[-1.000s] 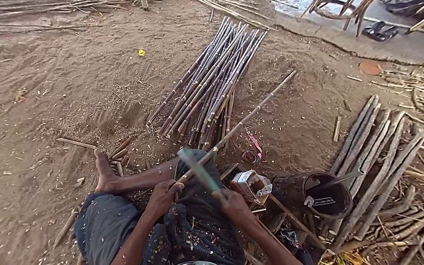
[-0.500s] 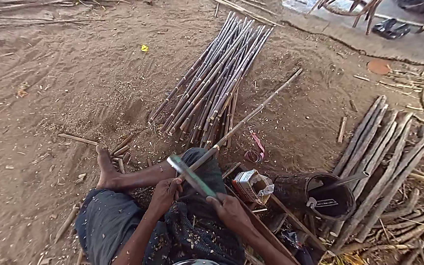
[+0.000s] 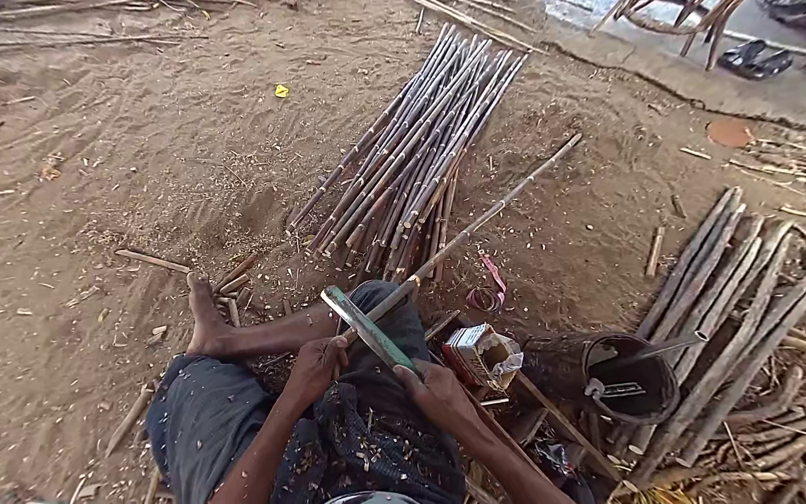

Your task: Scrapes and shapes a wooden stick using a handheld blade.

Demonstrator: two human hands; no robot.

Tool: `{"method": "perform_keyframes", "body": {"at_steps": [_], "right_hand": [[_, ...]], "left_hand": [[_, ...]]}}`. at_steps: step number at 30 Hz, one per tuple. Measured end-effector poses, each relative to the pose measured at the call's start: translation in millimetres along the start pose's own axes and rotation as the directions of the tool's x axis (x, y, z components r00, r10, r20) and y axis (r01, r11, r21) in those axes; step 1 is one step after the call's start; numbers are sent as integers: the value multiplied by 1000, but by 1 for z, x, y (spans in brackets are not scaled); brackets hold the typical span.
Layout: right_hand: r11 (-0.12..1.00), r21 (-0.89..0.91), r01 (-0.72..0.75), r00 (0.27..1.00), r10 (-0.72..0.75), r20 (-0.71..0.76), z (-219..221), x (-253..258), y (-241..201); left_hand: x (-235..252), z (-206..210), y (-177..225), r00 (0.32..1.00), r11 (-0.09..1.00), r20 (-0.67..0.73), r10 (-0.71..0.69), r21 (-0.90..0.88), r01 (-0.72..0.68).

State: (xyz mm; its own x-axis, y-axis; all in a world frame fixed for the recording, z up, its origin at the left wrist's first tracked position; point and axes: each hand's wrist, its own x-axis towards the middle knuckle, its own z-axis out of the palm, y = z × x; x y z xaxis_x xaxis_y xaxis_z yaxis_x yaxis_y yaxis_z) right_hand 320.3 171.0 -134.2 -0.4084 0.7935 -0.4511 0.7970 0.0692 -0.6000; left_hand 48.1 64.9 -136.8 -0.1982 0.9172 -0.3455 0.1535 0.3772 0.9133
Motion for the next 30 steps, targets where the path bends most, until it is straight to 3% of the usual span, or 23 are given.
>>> {"method": "perform_keyframes", "body": {"at_steps": [4, 7, 11, 14, 16, 20, 21, 25, 28, 30], "right_hand": [[986, 132, -101, 993, 108, -45, -10, 13, 16], [999, 22, -27, 1000, 26, 16, 6, -7, 2], [977, 176, -118, 993, 121, -11, -5, 13, 16], [1000, 0, -1, 1000, 1, 20, 5, -5, -2], [999, 14, -35, 999, 35, 5, -1, 0, 5], [915, 361, -180, 982, 189, 10, -24, 25, 20], [927, 338, -164, 984, 178, -11, -22, 23, 20], [997, -42, 60, 998, -60, 1, 2, -10, 10], [991, 115, -68, 995, 75, -64, -7, 10, 22], [992, 114, -62, 996, 69, -58, -4, 5, 13]], "left_hand": [[2, 8, -2, 999, 999, -35, -12, 34, 13], [-1, 2, 0, 999, 999, -51, 4, 50, -1], [3, 3, -4, 999, 997, -31, -18, 77, 20], [-1, -2, 1, 999, 998, -38, -11, 60, 13], [-1, -1, 4, 1000, 999, -27, -7, 48, 8], [-2, -1, 16, 997, 997, -79, -7, 79, 13], [-2, -1, 17, 997, 998, -78, -14, 59, 19], [-1, -2, 16, 999, 999, -8, -42, -9, 42], [3, 0, 13, 998, 998, 20, -51, -20, 52], [2, 0, 12, 998, 998, 27, -50, -48, 51]]}}
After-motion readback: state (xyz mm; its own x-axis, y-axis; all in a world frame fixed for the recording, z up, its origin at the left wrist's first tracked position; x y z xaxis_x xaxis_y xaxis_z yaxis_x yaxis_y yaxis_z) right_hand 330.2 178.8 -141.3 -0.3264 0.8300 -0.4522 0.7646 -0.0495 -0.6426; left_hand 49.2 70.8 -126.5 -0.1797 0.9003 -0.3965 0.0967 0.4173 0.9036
